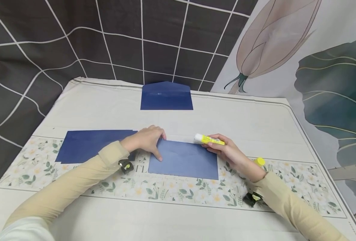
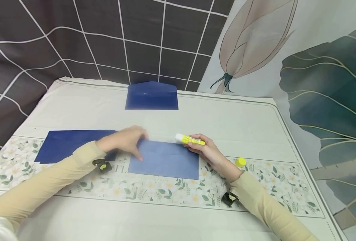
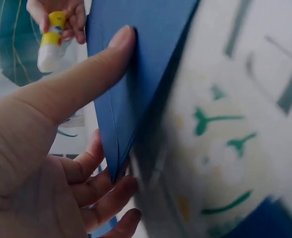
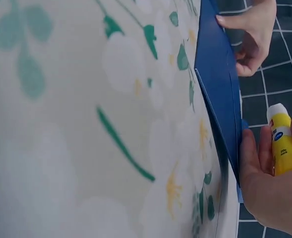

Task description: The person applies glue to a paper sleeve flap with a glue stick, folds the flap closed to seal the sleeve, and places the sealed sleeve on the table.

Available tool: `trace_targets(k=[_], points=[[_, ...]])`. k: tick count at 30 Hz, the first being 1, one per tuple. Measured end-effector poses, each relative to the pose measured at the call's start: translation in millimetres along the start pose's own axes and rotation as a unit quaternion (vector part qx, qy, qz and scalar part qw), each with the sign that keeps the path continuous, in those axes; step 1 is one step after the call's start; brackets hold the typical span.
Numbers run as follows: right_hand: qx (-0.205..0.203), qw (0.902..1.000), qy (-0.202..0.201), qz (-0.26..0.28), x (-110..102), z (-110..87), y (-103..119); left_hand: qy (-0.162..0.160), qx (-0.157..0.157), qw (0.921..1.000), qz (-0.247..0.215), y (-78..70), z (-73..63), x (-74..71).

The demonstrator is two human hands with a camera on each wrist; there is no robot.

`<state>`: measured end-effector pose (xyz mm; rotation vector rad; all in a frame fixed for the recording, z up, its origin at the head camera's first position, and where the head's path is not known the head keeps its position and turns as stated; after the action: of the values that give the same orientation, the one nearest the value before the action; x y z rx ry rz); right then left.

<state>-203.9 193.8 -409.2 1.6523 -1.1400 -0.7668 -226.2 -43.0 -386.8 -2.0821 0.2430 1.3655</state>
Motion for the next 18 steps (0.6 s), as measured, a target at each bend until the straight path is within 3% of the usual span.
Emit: trace_targets(k=[7, 11, 15, 18], points=[[-0.005, 0.9997, 0.011, 0.020, 4, -5.2, 6, 0.009, 0.001, 0.9972, -0.074, 7.6, -8.1, -5.2], [-0.016, 0.9992, 0.029, 0.024, 7, -9.2, 13, -0.006, 0.014, 0.9911, -0.132, 14.5, -15.9, -8.8], [-0.033, 0.9978, 0.054, 0.016, 11, -15.9, 22, -0.026, 0.027, 0.9796, -0.198, 22.6, -28.5, -15.5], [-0.048, 0.9959, 0.076, 0.012, 13, -21.5, 27, -0.035, 0.035, 0.9629, -0.265, 29.4, -39.5, -21.0]])
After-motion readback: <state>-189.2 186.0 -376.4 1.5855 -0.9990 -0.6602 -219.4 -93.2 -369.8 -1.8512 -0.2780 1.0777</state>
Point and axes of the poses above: each hand's wrist, its own z-axis towards the middle knuckle, its own x-axis out of the palm, y = z × x, the point moved 8 cm from there along z, towards the middle knuckle
